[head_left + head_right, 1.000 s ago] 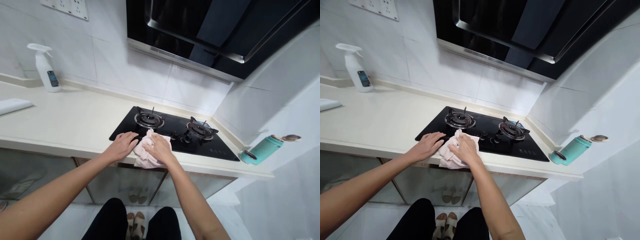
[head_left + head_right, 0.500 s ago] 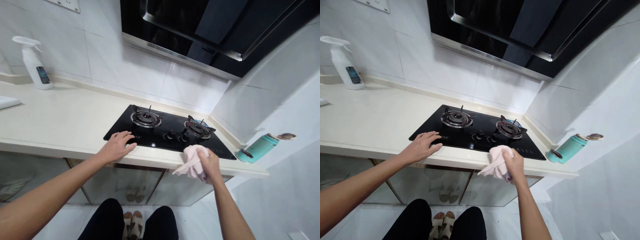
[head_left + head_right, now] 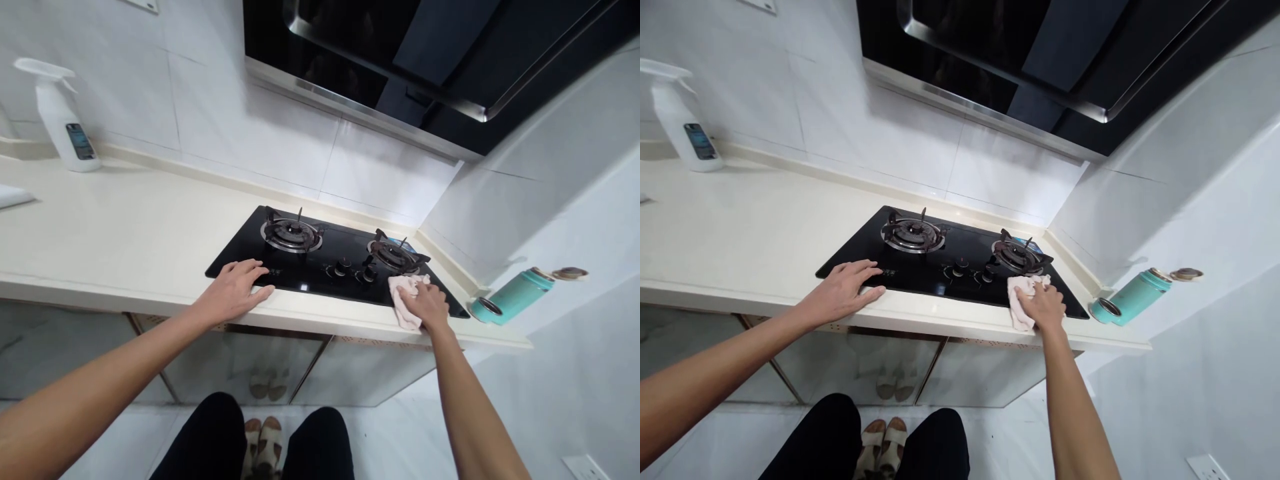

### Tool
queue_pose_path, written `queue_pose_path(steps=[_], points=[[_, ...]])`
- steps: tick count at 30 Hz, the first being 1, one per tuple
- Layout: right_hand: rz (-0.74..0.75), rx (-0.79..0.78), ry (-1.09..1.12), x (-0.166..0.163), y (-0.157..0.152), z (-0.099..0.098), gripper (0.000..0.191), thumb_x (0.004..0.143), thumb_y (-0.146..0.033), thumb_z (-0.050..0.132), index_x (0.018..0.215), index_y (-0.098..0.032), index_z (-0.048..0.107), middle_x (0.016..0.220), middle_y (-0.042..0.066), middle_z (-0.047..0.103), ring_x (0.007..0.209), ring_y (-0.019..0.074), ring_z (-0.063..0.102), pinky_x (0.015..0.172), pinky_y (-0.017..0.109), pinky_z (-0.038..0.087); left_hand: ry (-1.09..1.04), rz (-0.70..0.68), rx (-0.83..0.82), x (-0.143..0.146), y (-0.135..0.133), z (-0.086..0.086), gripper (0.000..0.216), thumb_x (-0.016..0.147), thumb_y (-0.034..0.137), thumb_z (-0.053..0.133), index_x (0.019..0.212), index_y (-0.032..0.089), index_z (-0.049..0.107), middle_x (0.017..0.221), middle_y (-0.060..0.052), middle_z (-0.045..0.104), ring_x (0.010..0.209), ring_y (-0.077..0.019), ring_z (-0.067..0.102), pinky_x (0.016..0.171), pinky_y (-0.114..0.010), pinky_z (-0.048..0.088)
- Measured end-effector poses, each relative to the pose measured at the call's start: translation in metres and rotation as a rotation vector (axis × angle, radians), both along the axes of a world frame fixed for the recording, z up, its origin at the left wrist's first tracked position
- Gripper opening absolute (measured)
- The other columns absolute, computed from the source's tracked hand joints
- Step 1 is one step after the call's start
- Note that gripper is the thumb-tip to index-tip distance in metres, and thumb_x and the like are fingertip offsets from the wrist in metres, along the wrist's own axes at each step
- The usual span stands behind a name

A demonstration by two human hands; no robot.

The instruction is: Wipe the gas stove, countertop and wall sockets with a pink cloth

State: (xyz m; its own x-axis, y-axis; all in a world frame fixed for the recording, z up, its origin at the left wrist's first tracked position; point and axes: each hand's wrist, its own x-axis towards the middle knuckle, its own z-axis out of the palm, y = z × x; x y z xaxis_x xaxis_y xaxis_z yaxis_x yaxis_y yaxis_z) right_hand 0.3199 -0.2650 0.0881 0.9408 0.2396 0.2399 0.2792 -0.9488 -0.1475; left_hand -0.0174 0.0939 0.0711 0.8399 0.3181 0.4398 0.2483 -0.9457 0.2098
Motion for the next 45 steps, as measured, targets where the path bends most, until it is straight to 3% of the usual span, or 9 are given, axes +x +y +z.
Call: queue_pose_path(steps=[4, 12, 15, 18, 21, 26, 35, 40, 45], points=[[0.163, -0.101, -0.095, -0.064, 0.03, -0.003, 0.071, 0.096, -0.068, 0.054, 0.144, -0.018, 0.062, 0.144, 0.023, 0.055, 0.128, 0.0394, 0.053, 0.102, 0.05, 0.044, 0.003, -0.007, -0.002, 0.0, 0.0, 0.0, 0.068, 0.099, 0.064, 0.037, 0.133, 0.016, 0.07, 0.151, -0.019, 0.061, 0.146, -0.0353, 0.052, 0.122, -0.054, 0.034], [0.714, 0.065, -0.177, -0.203, 0.141, -0.004, 0.06, 0.095, -0.073, 0.055, 0.12, -0.021, 0.071, 0.123, 0.016, 0.062, 0.111, 0.0333, 0.052, 0.091, 0.046, 0.044, -0.018, -0.049, -0.009, 0.002, 0.009, -0.004, 0.068, 0.102, 0.064, 0.028, 0.13, 0.019, 0.07, 0.146, -0.015, 0.066, 0.145, -0.0332, 0.053, 0.119, -0.053, 0.037], [0.895, 0.097, -0.186, -0.227, 0.162, -0.003, 0.06, 0.095, -0.075, 0.054, 0.122, -0.024, 0.069, 0.123, 0.011, 0.063, 0.11, 0.0307, 0.052, 0.093, 0.046, 0.043, -0.028, -0.061, -0.032, 0.002, 0.015, -0.007, 0.064, 0.103, 0.061, 0.026, 0.129, 0.023, 0.071, 0.144, -0.011, 0.069, 0.145, -0.0313, 0.054, 0.12, -0.052, 0.037], [0.975, 0.131, -0.185, -0.221, 0.154, -0.005, 0.058, 0.093, -0.075, 0.058, 0.12, -0.025, 0.068, 0.12, 0.008, 0.065, 0.109, 0.0271, 0.053, 0.093, 0.041, 0.042, -0.024, -0.053, -0.034, 0.001, 0.019, -0.01, 0.063, 0.104, 0.062, 0.026, 0.13, 0.025, 0.071, 0.148, -0.01, 0.067, 0.147, -0.0303, 0.052, 0.121, -0.051, 0.037], [0.889, 0.167, -0.174, -0.186, 0.12, -0.011, 0.053, 0.093, -0.073, 0.06, 0.106, -0.022, 0.069, 0.111, 0.007, 0.067, 0.103, 0.0244, 0.055, 0.088, 0.037, 0.041, 0.004, -0.045, -0.027, 0.0, 0.019, -0.009, 0.067, 0.103, 0.066, 0.026, 0.133, 0.024, 0.069, 0.151, -0.011, 0.064, 0.148, -0.0303, 0.051, 0.122, -0.051, 0.036], [0.52, 0.233, -0.204, -0.104, 0.034, -0.025, 0.047, 0.097, -0.064, 0.054, 0.092, -0.019, 0.066, 0.098, 0.009, 0.067, 0.097, 0.0241, 0.058, 0.086, 0.036, 0.041, 0.012, -0.047, -0.037, -0.001, 0.013, -0.003, 0.07, 0.102, 0.069, 0.027, 0.134, 0.022, 0.069, 0.151, -0.013, 0.063, 0.148, -0.0315, 0.05, 0.122, -0.052, 0.036], [-0.092, 0.163, -0.073, -0.014, -0.073, -0.022, 0.069, 0.094, -0.074, 0.044, 0.121, -0.016, 0.069, 0.134, 0.022, 0.064, 0.125, 0.0372, 0.061, 0.101, 0.049, 0.047, -0.011, -0.046, -0.041, -0.001, 0.009, -0.006, 0.069, 0.103, 0.065, 0.027, 0.134, 0.02, 0.069, 0.153, -0.015, 0.061, 0.148, -0.0328, 0.05, 0.124, -0.055, 0.033], [-0.204, 0.116, 0.012, -0.003, -0.083, -0.013, 0.075, 0.094, -0.072, 0.045, 0.135, -0.012, 0.062, 0.134, 0.026, 0.064, 0.128, 0.0405, 0.062, 0.103, 0.052, 0.048, -0.027, -0.055, -0.07, -0.001, 0.006, -0.007, 0.067, 0.104, 0.063, 0.029, 0.134, 0.019, 0.07, 0.152, -0.017, 0.061, 0.149, -0.0341, 0.048, 0.123, -0.058, 0.032], [-0.108, 0.011, -0.085, -0.052, -0.033, -0.01, 0.075, 0.097, -0.071, 0.039, 0.132, -0.009, 0.064, 0.124, 0.026, 0.065, 0.117, 0.0405, 0.065, 0.095, 0.05, 0.051, -0.036, -0.072, -0.135, -0.003, -0.002, 0.0, 0.066, 0.105, 0.062, 0.029, 0.14, 0.018, 0.065, 0.151, -0.016, 0.062, 0.15, -0.0327, 0.047, 0.125, -0.057, 0.03]])
